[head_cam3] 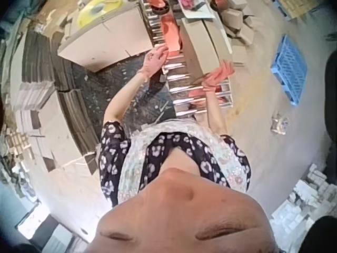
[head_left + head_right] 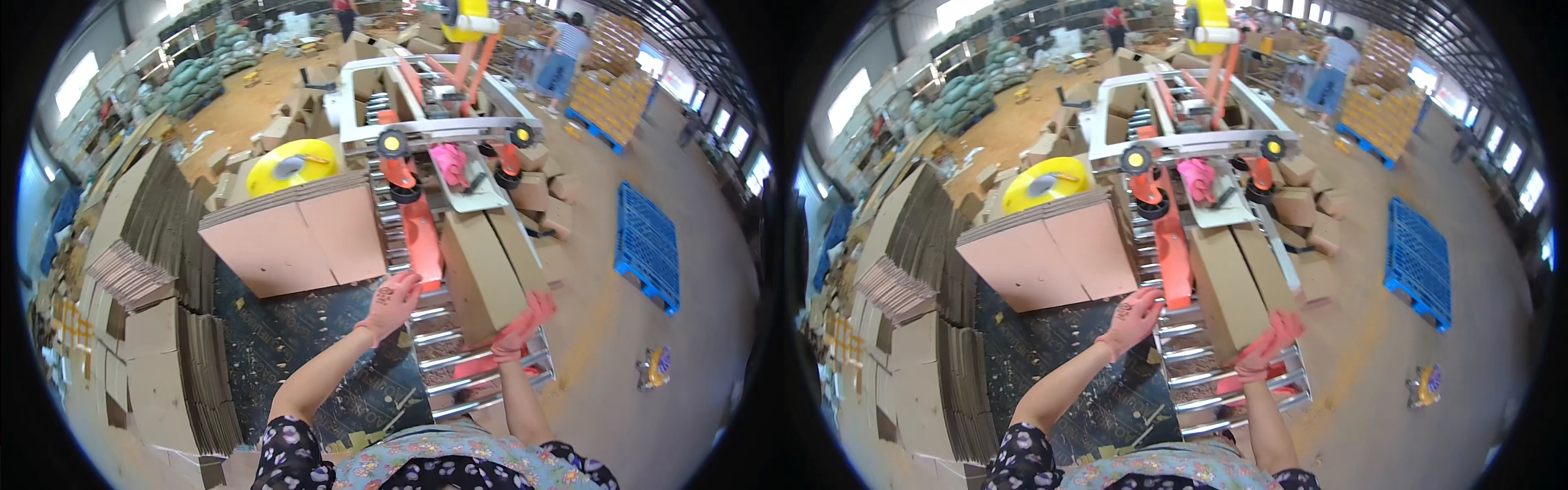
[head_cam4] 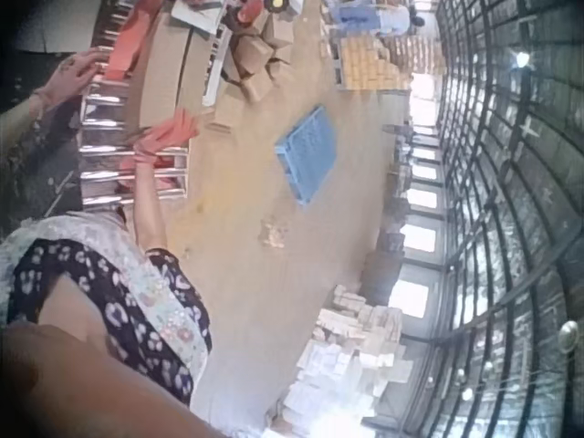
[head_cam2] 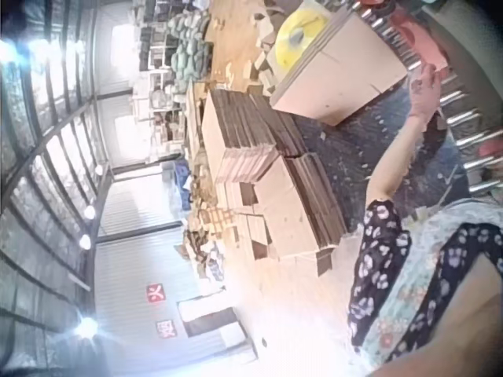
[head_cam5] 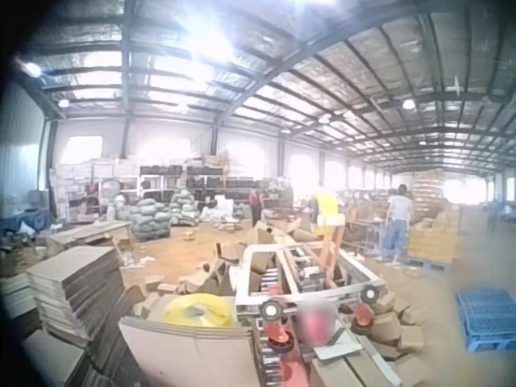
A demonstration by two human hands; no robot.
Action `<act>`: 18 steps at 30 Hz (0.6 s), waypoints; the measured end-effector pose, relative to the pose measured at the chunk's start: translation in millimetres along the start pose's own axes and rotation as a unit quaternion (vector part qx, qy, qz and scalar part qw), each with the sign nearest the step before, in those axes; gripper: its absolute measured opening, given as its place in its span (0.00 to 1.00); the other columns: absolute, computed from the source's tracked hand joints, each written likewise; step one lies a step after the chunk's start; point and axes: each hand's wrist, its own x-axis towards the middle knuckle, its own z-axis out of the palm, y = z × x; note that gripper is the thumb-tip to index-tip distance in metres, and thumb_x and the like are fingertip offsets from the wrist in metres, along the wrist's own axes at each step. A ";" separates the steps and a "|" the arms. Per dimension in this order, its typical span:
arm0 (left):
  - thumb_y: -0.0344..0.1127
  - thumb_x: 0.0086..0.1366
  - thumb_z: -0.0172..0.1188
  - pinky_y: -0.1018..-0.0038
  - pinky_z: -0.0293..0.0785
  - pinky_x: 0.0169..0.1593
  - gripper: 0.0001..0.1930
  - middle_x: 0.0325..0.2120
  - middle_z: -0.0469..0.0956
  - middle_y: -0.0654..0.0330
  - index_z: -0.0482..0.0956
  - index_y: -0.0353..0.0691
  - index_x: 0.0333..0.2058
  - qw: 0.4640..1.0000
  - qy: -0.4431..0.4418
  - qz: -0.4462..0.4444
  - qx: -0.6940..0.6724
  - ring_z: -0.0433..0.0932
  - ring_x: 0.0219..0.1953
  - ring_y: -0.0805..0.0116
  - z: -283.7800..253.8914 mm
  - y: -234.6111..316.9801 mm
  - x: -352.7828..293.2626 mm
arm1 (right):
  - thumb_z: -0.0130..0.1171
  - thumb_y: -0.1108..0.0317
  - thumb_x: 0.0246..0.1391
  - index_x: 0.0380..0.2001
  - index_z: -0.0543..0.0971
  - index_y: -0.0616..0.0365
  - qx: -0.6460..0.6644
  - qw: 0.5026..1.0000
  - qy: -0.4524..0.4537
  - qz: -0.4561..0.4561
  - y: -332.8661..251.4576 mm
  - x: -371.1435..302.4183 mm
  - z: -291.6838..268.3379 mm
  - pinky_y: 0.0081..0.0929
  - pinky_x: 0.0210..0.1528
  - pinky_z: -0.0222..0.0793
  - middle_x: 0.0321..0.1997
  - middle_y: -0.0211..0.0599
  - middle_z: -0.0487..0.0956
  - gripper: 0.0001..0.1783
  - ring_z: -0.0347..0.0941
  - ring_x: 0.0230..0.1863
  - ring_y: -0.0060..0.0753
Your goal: The person repeatedly picks flat cardboard sheets, places them on a conveyor-fed box-making machine, and removes formed boxes. The person stacks the finished boxes on a nearby pallet. Other workers are visible in the background.
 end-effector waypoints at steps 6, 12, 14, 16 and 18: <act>0.38 0.66 0.52 0.65 0.72 0.51 0.14 0.45 0.76 0.51 0.76 0.37 0.46 0.998 -0.034 -0.039 -0.031 0.76 0.47 0.51 -10.0 0.5 -56.5 | 0.44 0.65 0.64 0.50 0.73 0.58 -0.064 0.998 -0.029 -0.009 -12.8 -15.7 5.4 0.57 0.71 0.36 0.55 0.40 0.72 0.16 0.59 0.65 0.49; 0.39 0.67 0.51 0.63 0.72 0.49 0.14 0.42 0.77 0.49 0.76 0.38 0.44 0.994 -0.056 -0.088 -0.040 0.76 0.46 0.49 -22.8 -2.0 -80.9 | 0.46 0.69 0.64 0.47 0.74 0.57 -0.087 0.995 -0.031 -0.045 15.5 22.6 79.7 0.52 0.69 0.43 0.54 0.41 0.73 0.12 0.61 0.63 0.49; 0.41 0.67 0.52 0.62 0.72 0.48 0.15 0.43 0.76 0.49 0.76 0.38 0.45 0.997 -0.033 -0.069 -0.011 0.76 0.45 0.48 -35.2 -18.8 -99.2 | 0.51 0.72 0.60 0.49 0.73 0.59 -0.099 0.992 -0.051 -0.067 -9.1 36.2 105.3 0.51 0.67 0.48 0.54 0.43 0.73 0.14 0.63 0.61 0.48; 0.41 0.67 0.53 0.63 0.72 0.49 0.15 0.44 0.76 0.49 0.76 0.37 0.46 0.990 -0.040 -0.137 -0.021 0.75 0.47 0.49 -51.7 -28.8 -106.9 | 0.55 0.71 0.57 0.51 0.73 0.61 0.045 0.992 -0.116 -0.017 -76.6 36.7 128.7 0.49 0.65 0.51 0.54 0.45 0.73 0.18 0.64 0.60 0.48; 0.40 0.67 0.53 0.65 0.70 0.52 0.16 0.47 0.75 0.49 0.75 0.35 0.47 0.972 -0.072 -0.220 -0.032 0.74 0.49 0.50 -72.0 -33.9 -113.7 | 0.60 0.67 0.51 0.53 0.74 0.63 0.254 0.916 -0.288 -0.118 -150.3 42.9 166.2 0.47 0.65 0.53 0.56 0.48 0.72 0.25 0.64 0.61 0.51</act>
